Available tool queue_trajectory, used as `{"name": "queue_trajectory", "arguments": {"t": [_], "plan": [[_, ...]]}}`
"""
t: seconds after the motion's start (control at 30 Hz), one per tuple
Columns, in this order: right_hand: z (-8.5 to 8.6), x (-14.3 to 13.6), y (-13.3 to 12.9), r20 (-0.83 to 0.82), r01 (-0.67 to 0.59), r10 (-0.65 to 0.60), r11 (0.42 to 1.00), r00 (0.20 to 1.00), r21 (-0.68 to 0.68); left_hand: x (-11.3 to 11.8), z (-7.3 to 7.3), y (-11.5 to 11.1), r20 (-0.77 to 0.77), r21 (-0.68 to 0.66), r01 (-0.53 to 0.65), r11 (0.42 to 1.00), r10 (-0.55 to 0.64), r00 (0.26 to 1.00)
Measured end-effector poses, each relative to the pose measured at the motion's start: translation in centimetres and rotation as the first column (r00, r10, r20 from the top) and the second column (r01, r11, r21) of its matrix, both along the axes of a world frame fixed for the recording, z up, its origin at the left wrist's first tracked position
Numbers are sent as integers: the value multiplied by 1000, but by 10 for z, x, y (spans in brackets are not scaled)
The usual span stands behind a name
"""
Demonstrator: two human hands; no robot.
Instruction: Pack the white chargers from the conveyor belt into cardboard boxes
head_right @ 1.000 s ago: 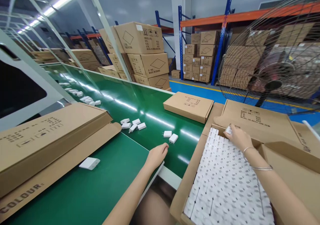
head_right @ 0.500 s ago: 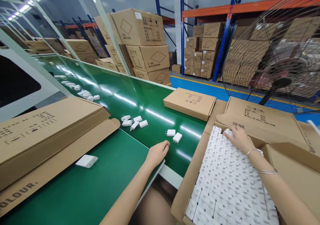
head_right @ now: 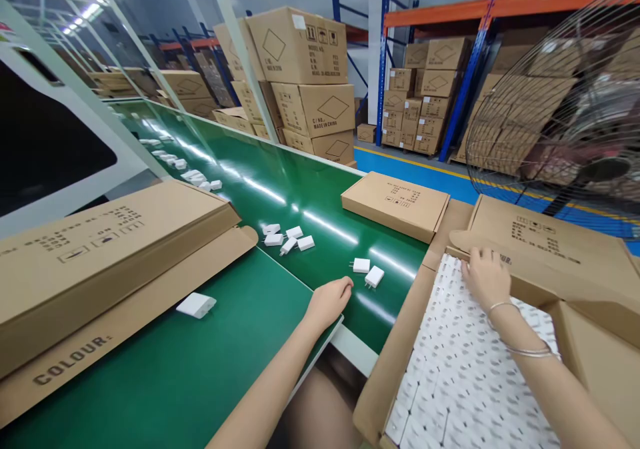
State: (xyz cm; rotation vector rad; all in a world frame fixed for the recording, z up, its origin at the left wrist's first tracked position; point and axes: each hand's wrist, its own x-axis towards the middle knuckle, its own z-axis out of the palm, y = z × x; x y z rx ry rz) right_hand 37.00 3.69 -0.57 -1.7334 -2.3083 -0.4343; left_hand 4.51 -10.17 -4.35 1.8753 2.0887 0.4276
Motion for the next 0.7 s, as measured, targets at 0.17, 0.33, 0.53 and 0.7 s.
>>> {"name": "queue_trajectory", "arguments": {"t": [0.17,0.33,0.53,0.7], "plan": [[-6,-103,-22,145,-486,521,846,841,-219,-1,1,0,6,17,4,1000,-4,1000],[-29,-165,-42,229,-599,694,711,683,-368,-3,3,2,19,31,0,1000,0,1000],[0,-172,-41,298,-483,585,802,754,-351,-4,2,5,54,33,-13,999,12,998],[18,-202,-39,267,-389,484,857,834,-338,-3,2,6,59,24,-17,1000,15,998]]}}
